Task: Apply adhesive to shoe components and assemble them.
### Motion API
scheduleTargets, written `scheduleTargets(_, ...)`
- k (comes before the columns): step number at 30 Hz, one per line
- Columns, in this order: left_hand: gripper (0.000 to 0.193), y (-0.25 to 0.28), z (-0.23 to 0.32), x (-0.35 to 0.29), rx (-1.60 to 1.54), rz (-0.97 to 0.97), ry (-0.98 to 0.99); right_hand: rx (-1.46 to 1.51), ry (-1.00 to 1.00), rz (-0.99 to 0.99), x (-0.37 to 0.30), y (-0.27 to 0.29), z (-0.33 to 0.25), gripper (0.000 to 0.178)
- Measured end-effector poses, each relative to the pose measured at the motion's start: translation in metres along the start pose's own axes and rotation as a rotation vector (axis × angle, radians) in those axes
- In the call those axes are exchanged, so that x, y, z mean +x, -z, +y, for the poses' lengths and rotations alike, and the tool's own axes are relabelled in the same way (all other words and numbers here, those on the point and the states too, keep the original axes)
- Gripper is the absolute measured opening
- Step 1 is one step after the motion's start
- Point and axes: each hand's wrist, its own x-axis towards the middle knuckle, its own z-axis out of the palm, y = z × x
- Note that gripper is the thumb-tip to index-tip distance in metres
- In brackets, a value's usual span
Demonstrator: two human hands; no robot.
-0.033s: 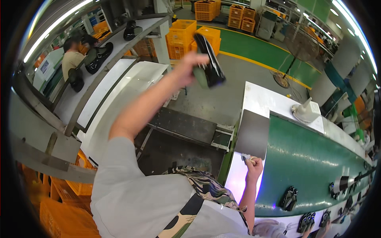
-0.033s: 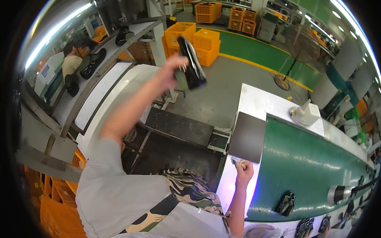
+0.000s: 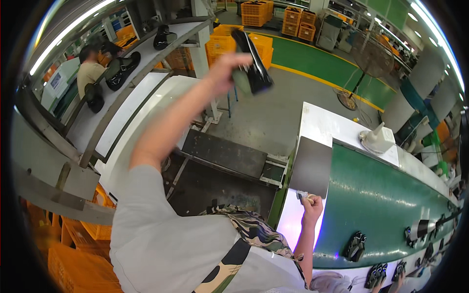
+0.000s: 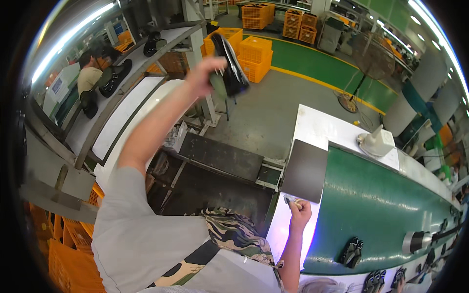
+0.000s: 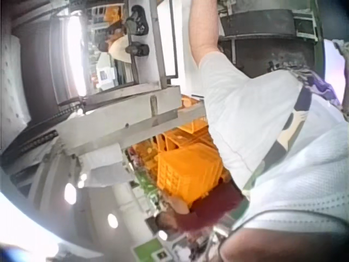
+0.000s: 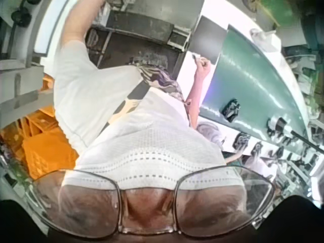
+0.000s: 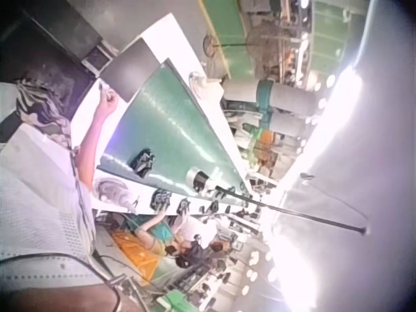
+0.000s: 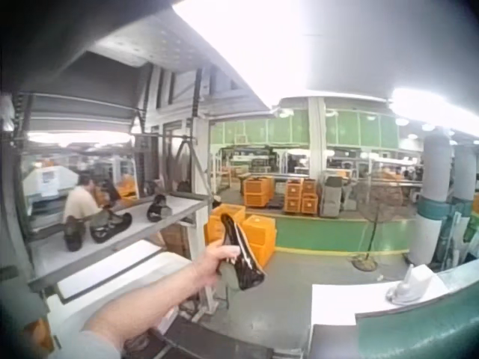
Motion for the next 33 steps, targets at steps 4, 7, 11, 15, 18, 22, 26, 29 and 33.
scheduleTargets(4, 0.053, 0.102, 0.123, 0.043, 0.437, 0.355, -0.271, 0.077, -0.064, 0.001, -0.001, -0.020, -0.009, 0.023)
scheduleTargets(7, 0.064, 0.155, 0.185, 0.061, 0.807, 0.664, -0.325, 0.083, -0.074, 0.019, 0.003, -0.021, -0.002, 0.023)
scheduleTargets(11, 0.081, 0.234, 0.254, 0.077, 1.125, 0.841, -0.156, 0.071, -0.069, 0.054, 0.005, -0.032, -0.006, 0.023)
scheduleTargets(15, 0.077, 0.290, 0.270, 0.105, 1.395, 0.964, -0.082, 0.047, -0.088, 0.083, 0.009, -0.035, -0.007, 0.023)
scheduleTargets(18, 0.085, 0.287, 0.242, 0.121, 1.651, 0.934, 0.031, -0.018, -0.145, 0.116, 0.004, -0.036, -0.013, 0.023)
scheduleTargets(22, 0.075, 0.320, 0.223, 0.118, 1.624, 0.915, 0.269, 0.028, -0.143, 0.122, 0.002, -0.041, -0.013, 0.021)
scheduleTargets(26, 0.073, 0.335, 0.225, 0.100, 1.659, 0.811, 0.253, 0.061, -0.169, 0.117, 0.000, -0.051, -0.026, 0.022)
scheduleTargets(29, 0.068, 0.316, 0.235, 0.086, 1.827, 0.671, 0.233, 0.068, -0.156, 0.110, 0.001, -0.048, -0.027, 0.023)
scheduleTargets(33, 0.048, 0.300, 0.246, 0.029, 2.311, 0.581, 0.672, 0.099, -0.141, 0.095, -0.008, -0.035, -0.019, 0.023)
